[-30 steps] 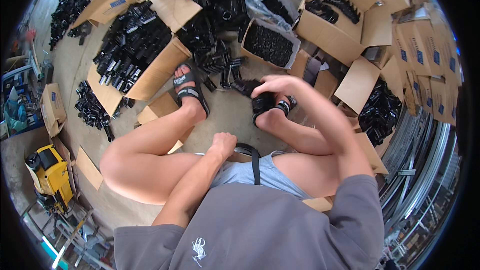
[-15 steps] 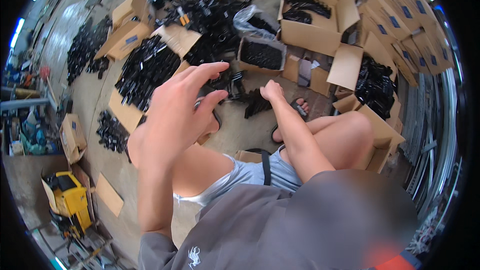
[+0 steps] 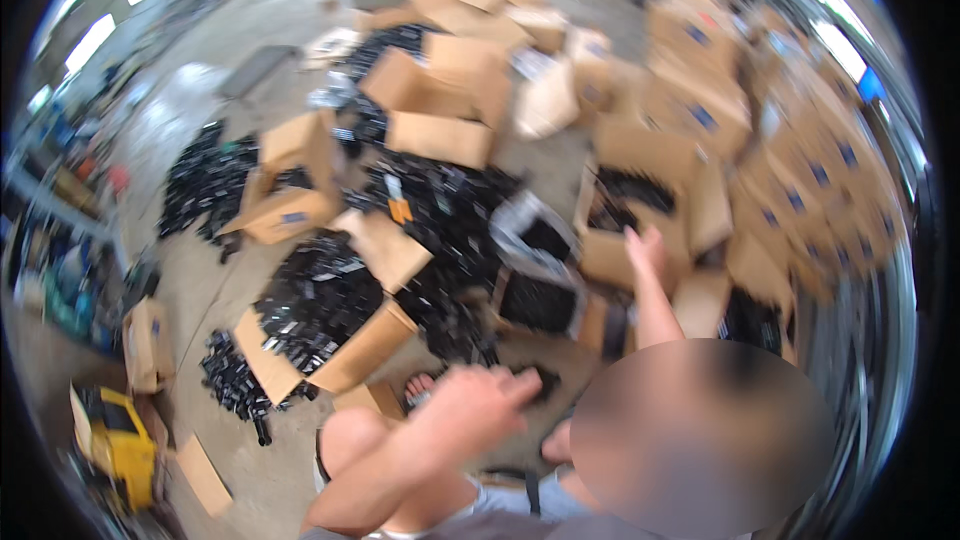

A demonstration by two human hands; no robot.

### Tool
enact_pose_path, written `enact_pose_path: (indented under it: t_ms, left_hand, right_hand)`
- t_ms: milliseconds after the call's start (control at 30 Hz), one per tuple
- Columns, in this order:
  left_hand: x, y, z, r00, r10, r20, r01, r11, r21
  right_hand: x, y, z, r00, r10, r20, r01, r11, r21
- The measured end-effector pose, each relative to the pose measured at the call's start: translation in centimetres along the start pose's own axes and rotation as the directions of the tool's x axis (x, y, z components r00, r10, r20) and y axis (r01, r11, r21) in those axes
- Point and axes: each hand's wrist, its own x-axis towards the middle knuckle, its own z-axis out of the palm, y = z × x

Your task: The person sorts black plastic components by hand, picking them up from a pile on the floor and placing them into open cardboard boxes.

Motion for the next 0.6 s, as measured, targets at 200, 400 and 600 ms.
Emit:
enact_pose_path:
  t_ms: [200, 400, 600]
  left_hand:
    - [2.0, -0.4, -0.2, 0.980, 0.114, 0.165, -0.076, 0.973, -0.217]
    - [1.9, -1.8, -1.3, 0.999, 0.014, 0.048, -0.004, 0.982, -0.187]
    - [2.8, -2.7, -0.1, 0.998, 0.025, 0.050, -0.016, 0.986, -0.164]
  right_hand:
    - [6.0, -5.9, 2.0, 0.979, 0.202, 0.013, -0.195, 0.957, -0.216]
    - [9.1, -9.0, 5.2, 0.868, 0.473, 0.148, -0.403, 0.848, -0.345]
    - [11.6, -7.6, 8.2, 0.928, 0.370, 0.037, -0.313, 0.830, -0.462]
